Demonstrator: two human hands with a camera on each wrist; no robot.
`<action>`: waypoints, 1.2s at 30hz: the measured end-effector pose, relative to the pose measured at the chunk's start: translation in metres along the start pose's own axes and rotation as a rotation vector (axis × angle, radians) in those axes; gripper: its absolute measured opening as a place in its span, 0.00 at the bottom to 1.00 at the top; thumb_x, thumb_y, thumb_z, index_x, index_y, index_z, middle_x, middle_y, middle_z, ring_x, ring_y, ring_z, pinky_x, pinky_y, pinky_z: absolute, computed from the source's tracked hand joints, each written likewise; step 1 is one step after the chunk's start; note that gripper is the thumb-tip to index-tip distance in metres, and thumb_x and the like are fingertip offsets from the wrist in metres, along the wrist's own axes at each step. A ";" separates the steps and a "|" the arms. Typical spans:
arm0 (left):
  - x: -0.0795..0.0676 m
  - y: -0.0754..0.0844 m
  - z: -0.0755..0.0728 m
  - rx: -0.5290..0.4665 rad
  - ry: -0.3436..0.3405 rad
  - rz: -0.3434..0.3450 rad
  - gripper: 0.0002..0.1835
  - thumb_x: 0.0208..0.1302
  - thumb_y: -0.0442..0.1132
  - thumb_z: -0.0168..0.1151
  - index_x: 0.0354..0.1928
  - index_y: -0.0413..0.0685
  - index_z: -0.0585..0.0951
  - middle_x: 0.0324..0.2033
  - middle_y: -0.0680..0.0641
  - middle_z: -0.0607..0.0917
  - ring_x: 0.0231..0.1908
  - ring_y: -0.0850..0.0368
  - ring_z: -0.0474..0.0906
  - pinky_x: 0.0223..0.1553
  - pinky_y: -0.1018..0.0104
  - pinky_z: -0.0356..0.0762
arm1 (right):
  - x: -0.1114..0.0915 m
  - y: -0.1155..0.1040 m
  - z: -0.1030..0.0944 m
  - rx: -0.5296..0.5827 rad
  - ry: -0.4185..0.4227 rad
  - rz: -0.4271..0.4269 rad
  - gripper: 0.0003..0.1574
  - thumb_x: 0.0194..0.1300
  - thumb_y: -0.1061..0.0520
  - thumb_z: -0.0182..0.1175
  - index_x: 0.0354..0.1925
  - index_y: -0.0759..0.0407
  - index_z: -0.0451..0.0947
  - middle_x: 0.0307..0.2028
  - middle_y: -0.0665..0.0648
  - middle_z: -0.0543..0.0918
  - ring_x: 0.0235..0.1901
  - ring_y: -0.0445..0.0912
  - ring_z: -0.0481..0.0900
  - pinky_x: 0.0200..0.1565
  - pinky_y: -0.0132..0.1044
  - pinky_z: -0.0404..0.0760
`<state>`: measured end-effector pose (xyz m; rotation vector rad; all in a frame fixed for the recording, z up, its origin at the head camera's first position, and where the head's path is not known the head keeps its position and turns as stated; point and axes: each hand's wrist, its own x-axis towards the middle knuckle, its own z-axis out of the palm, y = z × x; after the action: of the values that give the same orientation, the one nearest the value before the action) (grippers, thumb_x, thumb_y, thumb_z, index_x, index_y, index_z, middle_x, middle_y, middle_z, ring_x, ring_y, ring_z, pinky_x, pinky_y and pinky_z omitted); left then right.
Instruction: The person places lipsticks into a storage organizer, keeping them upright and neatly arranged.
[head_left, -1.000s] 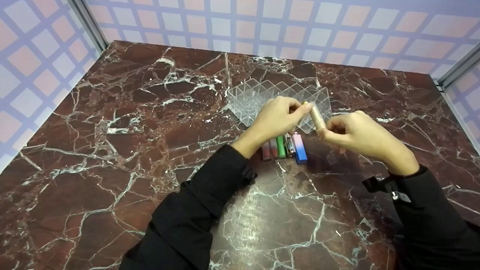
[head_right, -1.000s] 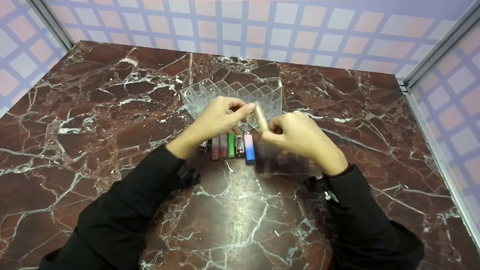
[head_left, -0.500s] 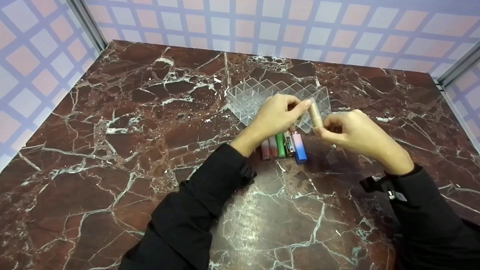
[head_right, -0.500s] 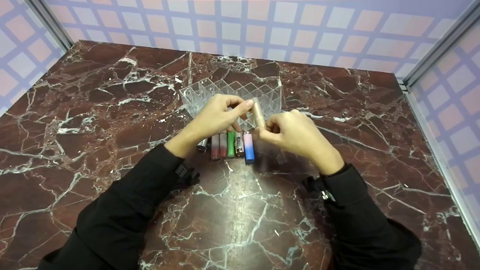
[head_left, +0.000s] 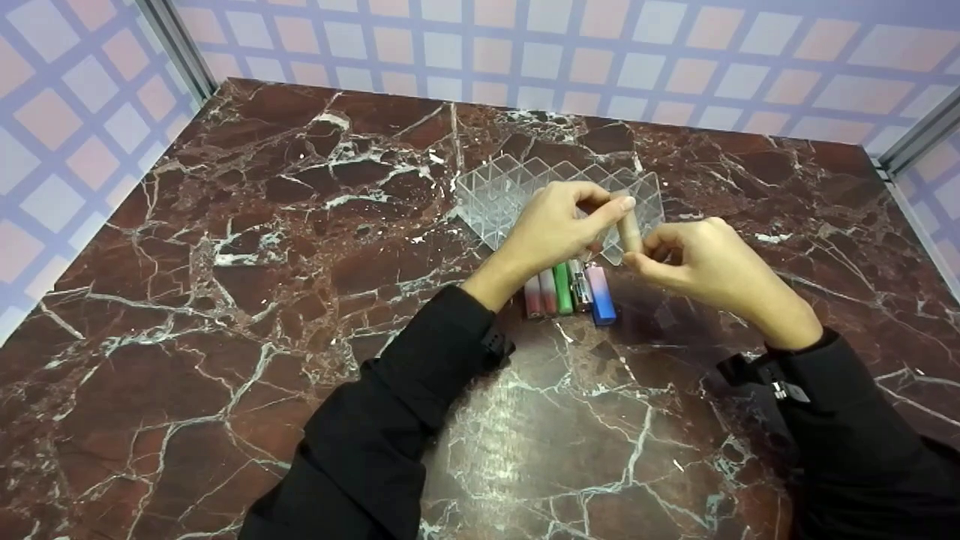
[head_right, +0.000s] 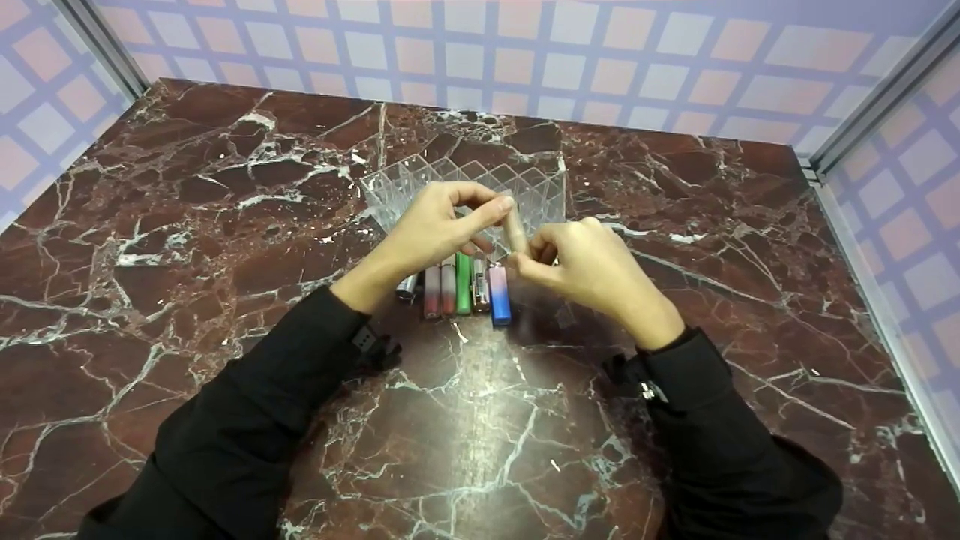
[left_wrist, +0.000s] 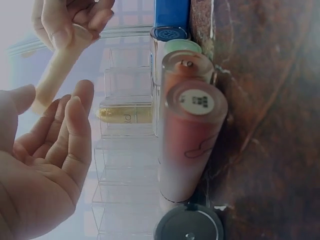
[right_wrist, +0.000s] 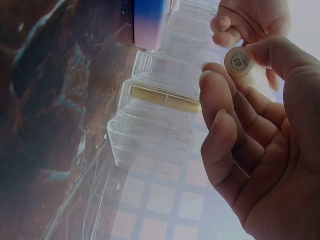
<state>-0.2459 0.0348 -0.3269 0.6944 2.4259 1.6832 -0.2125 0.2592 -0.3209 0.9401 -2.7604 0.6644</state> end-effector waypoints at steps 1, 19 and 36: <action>0.000 0.000 0.000 0.006 0.006 0.010 0.16 0.72 0.54 0.62 0.47 0.50 0.85 0.37 0.51 0.87 0.31 0.58 0.82 0.33 0.66 0.82 | 0.000 0.000 0.001 0.005 0.008 -0.001 0.11 0.70 0.52 0.66 0.31 0.53 0.85 0.26 0.46 0.86 0.19 0.37 0.77 0.26 0.27 0.76; 0.006 -0.001 -0.002 -0.082 0.059 0.112 0.13 0.73 0.49 0.62 0.51 0.50 0.85 0.38 0.54 0.88 0.34 0.57 0.85 0.36 0.65 0.84 | 0.007 0.007 0.008 0.128 0.097 0.103 0.17 0.67 0.51 0.69 0.49 0.59 0.85 0.38 0.54 0.89 0.17 0.46 0.83 0.14 0.30 0.75; 0.019 0.006 -0.011 -0.016 0.093 0.168 0.15 0.74 0.47 0.60 0.55 0.48 0.83 0.39 0.54 0.87 0.38 0.56 0.83 0.42 0.70 0.80 | 0.025 0.013 0.008 0.137 0.180 0.153 0.18 0.67 0.49 0.69 0.49 0.58 0.85 0.42 0.54 0.89 0.36 0.43 0.86 0.37 0.22 0.79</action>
<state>-0.2646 0.0350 -0.3139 0.8585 2.4756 1.8324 -0.2407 0.2514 -0.3255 0.6597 -2.6721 0.9238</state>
